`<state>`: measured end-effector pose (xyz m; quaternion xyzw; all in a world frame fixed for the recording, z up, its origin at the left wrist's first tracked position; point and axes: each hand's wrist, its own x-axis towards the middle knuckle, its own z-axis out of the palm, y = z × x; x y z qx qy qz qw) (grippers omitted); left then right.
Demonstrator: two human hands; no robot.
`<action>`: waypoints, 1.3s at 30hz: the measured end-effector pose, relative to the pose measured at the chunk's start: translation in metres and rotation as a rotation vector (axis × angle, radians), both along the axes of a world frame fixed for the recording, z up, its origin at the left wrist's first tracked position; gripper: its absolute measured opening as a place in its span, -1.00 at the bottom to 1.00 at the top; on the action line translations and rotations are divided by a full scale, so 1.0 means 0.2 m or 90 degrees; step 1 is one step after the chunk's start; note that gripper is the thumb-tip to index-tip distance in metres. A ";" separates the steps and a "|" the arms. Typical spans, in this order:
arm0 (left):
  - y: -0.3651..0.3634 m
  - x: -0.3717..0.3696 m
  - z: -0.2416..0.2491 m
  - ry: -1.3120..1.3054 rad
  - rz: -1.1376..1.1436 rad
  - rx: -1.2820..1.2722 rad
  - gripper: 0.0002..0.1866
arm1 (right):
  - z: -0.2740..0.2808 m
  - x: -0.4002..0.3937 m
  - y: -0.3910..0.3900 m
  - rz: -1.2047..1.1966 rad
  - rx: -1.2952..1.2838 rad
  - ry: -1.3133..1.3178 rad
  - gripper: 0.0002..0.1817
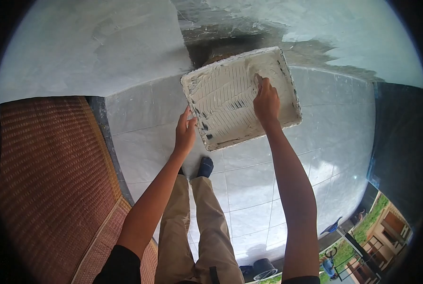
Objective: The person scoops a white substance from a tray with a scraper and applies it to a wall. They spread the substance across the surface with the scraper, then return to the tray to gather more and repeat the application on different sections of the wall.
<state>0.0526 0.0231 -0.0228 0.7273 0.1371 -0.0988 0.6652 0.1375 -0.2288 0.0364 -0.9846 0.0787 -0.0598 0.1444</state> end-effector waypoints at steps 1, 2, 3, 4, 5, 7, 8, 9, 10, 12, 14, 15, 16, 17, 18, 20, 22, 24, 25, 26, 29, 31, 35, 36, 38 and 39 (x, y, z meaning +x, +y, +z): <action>0.00 0.00 0.00 -0.001 0.001 0.000 -0.43 | 0.00 0.00 0.01 0.001 0.000 -0.001 -0.88; 0.01 0.00 0.00 0.005 0.001 -0.016 -0.44 | 0.01 0.00 0.03 0.014 -0.006 0.005 -0.89; 0.01 0.00 0.00 0.011 0.001 -0.031 -0.44 | 0.01 -0.01 0.04 0.027 -0.010 0.011 -0.91; 0.01 0.00 0.00 0.011 0.003 -0.032 -0.44 | 0.01 -0.02 0.05 0.028 -0.011 0.010 -0.91; 0.01 0.00 0.00 0.017 0.009 -0.039 -0.45 | 0.00 -0.02 0.05 0.058 -0.013 -0.009 -0.93; 0.01 0.01 0.00 0.022 0.015 -0.047 -0.45 | 0.00 -0.05 0.06 0.089 -0.016 -0.028 -0.94; 0.02 0.01 -0.01 0.040 -0.009 -0.045 -0.44 | 0.00 -0.06 0.06 0.108 -0.016 -0.020 -0.94; 0.03 0.01 -0.01 0.058 -0.032 -0.042 -0.42 | 0.00 -0.07 0.07 0.128 -0.015 -0.011 -0.94; 0.03 0.01 -0.02 0.057 -0.031 -0.044 -0.42 | -0.01 -0.09 0.09 0.129 -0.017 -0.012 -0.94; 0.03 0.01 -0.04 0.078 -0.026 -0.091 -0.43 | -0.03 -0.14 0.15 0.133 -0.012 -0.007 -0.95; 0.03 0.01 -0.04 0.084 -0.022 -0.097 -0.43 | -0.04 -0.20 0.23 0.150 -0.003 -0.001 -0.94; 0.03 0.01 -0.03 0.090 -0.019 -0.100 -0.43 | -0.05 -0.22 0.29 0.154 0.009 0.001 -0.91; 0.03 0.01 -0.03 0.089 -0.018 -0.100 -0.43 | -0.05 -0.25 0.34 0.157 0.021 0.004 -0.89; 0.03 0.01 0.00 0.101 -0.004 -0.138 -0.43 | -0.05 -0.27 0.39 0.157 0.020 0.004 -0.89; 0.03 0.01 0.03 0.113 0.010 -0.176 -0.43 | -0.05 -0.28 0.43 0.166 0.054 0.006 -0.86; 0.03 0.02 0.06 0.134 0.019 -0.197 -0.43 | -0.04 -0.31 0.51 0.176 0.089 0.007 -0.83; 0.03 0.02 0.07 0.155 0.028 -0.218 -0.42 | -0.03 -0.35 0.56 0.197 0.102 0.025 -0.83; 0.02 0.02 0.05 0.142 0.049 -0.256 -0.42 | -0.02 -0.35 0.60 0.183 0.152 -0.005 -0.95; 0.02 0.01 0.04 0.143 0.050 -0.255 -0.42 | -0.02 -0.37 0.61 0.194 0.152 -0.004 -0.95; 0.02 0.02 0.05 0.145 0.063 -0.257 -0.43 | -0.02 -0.37 0.62 0.205 0.153 -0.003 -0.95; 0.02 0.01 0.05 0.151 0.075 -0.258 -0.44 | -0.01 -0.38 0.63 0.186 0.165 0.058 -0.86; 0.02 0.01 0.05 0.154 0.071 -0.255 -0.44 | -0.02 -0.40 0.66 0.205 0.176 0.034 -0.87; 0.03 0.01 0.03 0.152 0.052 -0.276 -0.44 | -0.07 -0.39 0.67 0.149 0.217 0.016 -0.87; 0.04 0.02 0.03 0.159 0.038 -0.277 -0.42 | -0.09 -0.39 0.66 0.149 0.219 0.016 -0.87; 0.04 0.01 0.03 0.170 0.035 -0.279 -0.42 | -0.12 -0.39 0.64 0.125 0.277 0.051 -0.90; 0.04 0.02 0.03 0.179 0.032 -0.281 -0.42 | -0.12 -0.39 0.65 0.127 0.277 0.050 -0.90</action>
